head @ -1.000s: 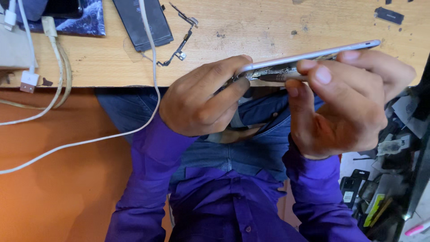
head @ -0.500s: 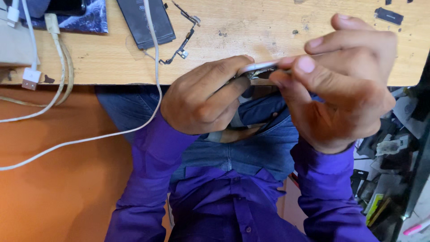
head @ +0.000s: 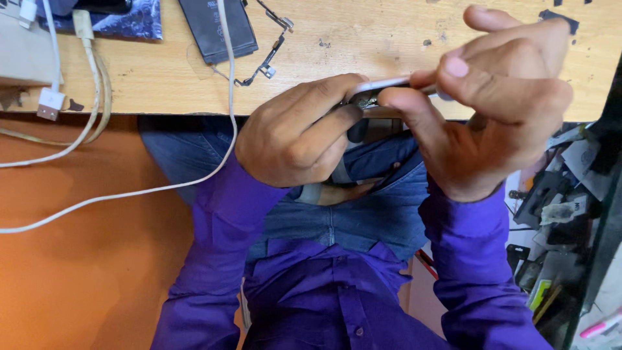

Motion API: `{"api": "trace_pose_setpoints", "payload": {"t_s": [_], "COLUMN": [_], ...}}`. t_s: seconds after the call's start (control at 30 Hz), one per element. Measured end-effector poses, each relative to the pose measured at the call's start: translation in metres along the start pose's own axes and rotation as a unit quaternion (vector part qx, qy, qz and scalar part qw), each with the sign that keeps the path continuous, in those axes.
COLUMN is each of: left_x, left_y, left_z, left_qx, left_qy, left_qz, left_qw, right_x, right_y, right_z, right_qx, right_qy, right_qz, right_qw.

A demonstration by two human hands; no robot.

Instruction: The person uses a screwdriver to remove screws from the back of a disassembled smartphone. They then use a small white tool to pry and adjust internal components near the camera module. The person continues to remove screws and manipulate parts inside the phone chassis.

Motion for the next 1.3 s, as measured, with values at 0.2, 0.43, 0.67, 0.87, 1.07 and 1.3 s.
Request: {"api": "trace_pose_setpoints", "payload": {"t_s": [0.2,0.43,0.67,0.87,1.07,1.3], "left_x": [-0.002,-0.002,-0.003,-0.001,-0.004,0.002], "left_y": [-0.001,0.0,0.0,-0.003,0.0,-0.002], "left_z": [0.001,-0.001,0.001,0.001,-0.002,0.0], "left_qx": [0.004,0.008,-0.007,0.005,-0.015,-0.048], "left_qy": [-0.006,-0.006,-0.008,-0.023,-0.017,-0.026], "left_qz": [-0.011,-0.019,-0.011,0.018,0.067,0.059], "left_qw": [1.0,1.0,1.0,1.0,0.997,0.997], "right_x": [0.001,0.003,0.0,-0.007,-0.074,-0.2], "right_y": [-0.001,-0.001,0.0,-0.006,-0.076,-0.083], "right_z": [0.0,-0.001,0.002,0.002,0.054,0.038], "right_qx": [0.023,0.036,0.023,0.041,0.188,0.216], "right_qy": [0.01,0.014,0.039,-0.025,-0.298,-0.155], "right_qz": [-0.035,-0.01,-0.023,0.011,-0.184,-0.36], "right_qw": [0.999,0.999,0.999,0.999,0.918,0.894]}}
Point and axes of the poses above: each hand's wrist, its own x-axis towards the middle knuckle, its own z-axis out of the back of the hand, y = z × x, the point moved 7 cm from there along x, towards the middle knuckle, and after that the axes turned 11 degrees about -x, right-handed, at the moved point
